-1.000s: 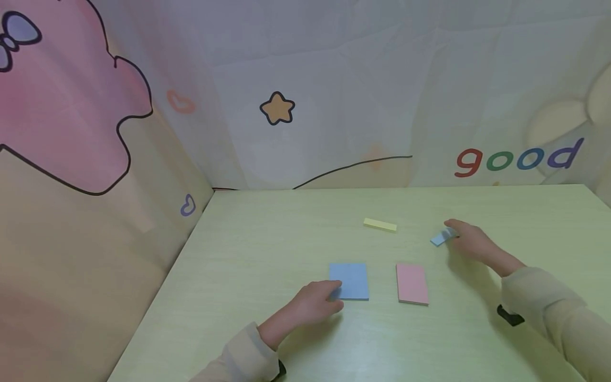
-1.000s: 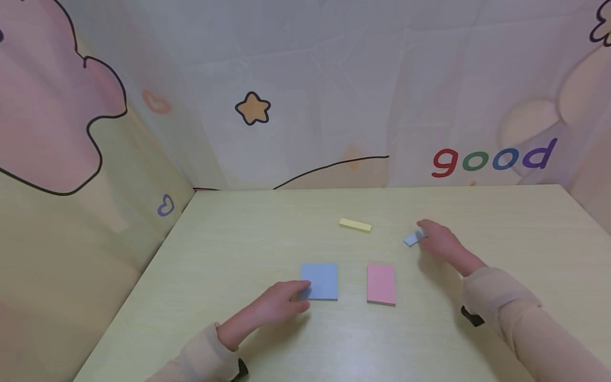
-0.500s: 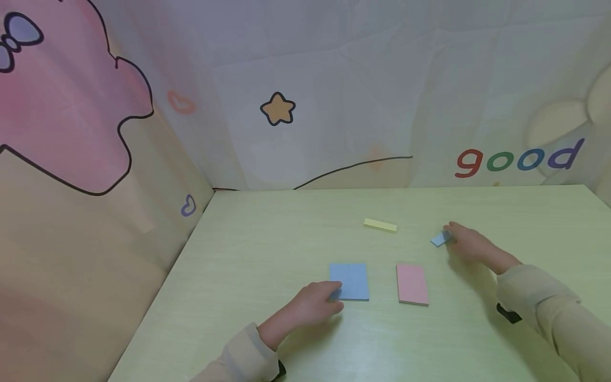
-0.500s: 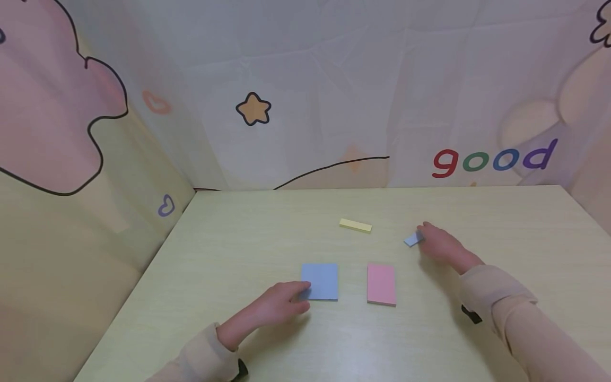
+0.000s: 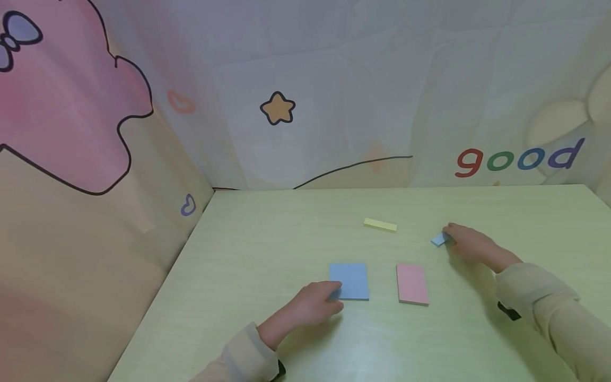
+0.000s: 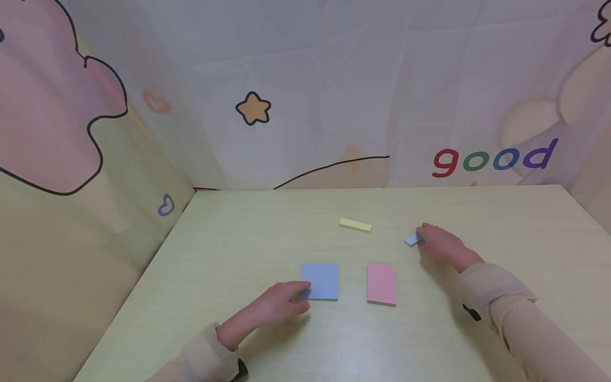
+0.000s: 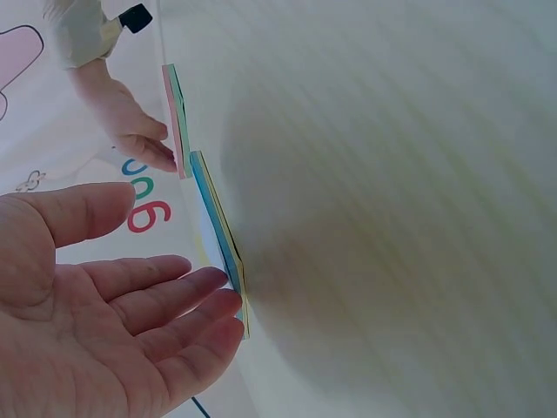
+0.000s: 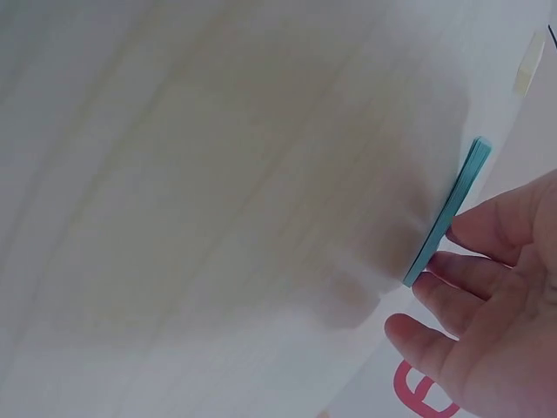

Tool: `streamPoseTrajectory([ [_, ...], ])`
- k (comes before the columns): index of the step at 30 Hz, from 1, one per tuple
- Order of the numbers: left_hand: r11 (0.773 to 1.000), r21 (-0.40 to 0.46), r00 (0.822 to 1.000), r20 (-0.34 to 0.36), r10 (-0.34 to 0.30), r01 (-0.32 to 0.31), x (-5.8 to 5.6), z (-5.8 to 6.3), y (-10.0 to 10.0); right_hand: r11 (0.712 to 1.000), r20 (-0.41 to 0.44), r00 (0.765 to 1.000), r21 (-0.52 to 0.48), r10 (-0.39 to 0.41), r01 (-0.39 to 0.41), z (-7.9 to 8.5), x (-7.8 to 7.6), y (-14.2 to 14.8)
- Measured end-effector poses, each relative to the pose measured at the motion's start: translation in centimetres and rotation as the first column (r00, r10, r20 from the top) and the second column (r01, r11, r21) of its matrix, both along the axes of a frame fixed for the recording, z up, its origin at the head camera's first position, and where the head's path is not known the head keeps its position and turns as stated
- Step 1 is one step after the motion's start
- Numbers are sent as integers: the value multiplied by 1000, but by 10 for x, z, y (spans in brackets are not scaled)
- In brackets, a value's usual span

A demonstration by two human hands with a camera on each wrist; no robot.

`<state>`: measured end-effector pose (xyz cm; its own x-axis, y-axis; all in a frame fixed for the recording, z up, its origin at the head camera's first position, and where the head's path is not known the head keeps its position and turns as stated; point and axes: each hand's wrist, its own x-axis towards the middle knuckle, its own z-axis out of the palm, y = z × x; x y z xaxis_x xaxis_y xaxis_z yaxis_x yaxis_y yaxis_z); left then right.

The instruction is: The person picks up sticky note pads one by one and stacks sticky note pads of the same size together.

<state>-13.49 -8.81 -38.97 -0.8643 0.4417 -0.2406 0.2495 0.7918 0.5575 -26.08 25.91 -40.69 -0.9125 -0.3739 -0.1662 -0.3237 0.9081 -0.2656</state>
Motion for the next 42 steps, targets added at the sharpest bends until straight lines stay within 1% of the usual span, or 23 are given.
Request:
streamPoseTrajectory([
  [5, 1000, 2, 1000, 9, 4, -4, 1, 1, 0, 1000, -16, 1000, 16, 10, -9, -1, -1, 0],
  [12, 1000, 2, 1000, 14, 8, -8, -1, 0, 0, 998, -60, 997, 44, 45, -43, -2, -2, 2],
  [20, 1000, 6, 1000, 16, 4, -4, 0, 0, 0, 998, -51, 998, 49, 35, -32, 3, 1, 1],
  [25, 1000, 6, 1000, 16, 1, -1, -1, -1, -1, 997, -91, 995, 67, 41, -35, 4, 3, 2],
  [29, 1000, 0, 1000, 13, 1, -1, -2, -2, -1, 994, -172, 984, 109, 49, -30, 3, 5, 3],
  [33, 1000, -4, 1000, 10, 2, -2, -1, -1, -1, 983, -267, 959, 178, 98, -50, 3, 4, 5],
  [35, 1000, -1, 1000, 14, 2, -2, -1, 0, 0, 975, -294, 948, 214, 123, -60, 2, 3, 6],
  [38, 1000, 1, 1000, 12, 0, 0, 0, 0, -1, 966, -307, 940, 247, 148, -72, 0, 2, 7],
  [42, 1000, -1, 1000, 1, -2, 2, -1, -1, -1, 962, -276, 947, 259, 165, -92, -3, 2, 9],
])
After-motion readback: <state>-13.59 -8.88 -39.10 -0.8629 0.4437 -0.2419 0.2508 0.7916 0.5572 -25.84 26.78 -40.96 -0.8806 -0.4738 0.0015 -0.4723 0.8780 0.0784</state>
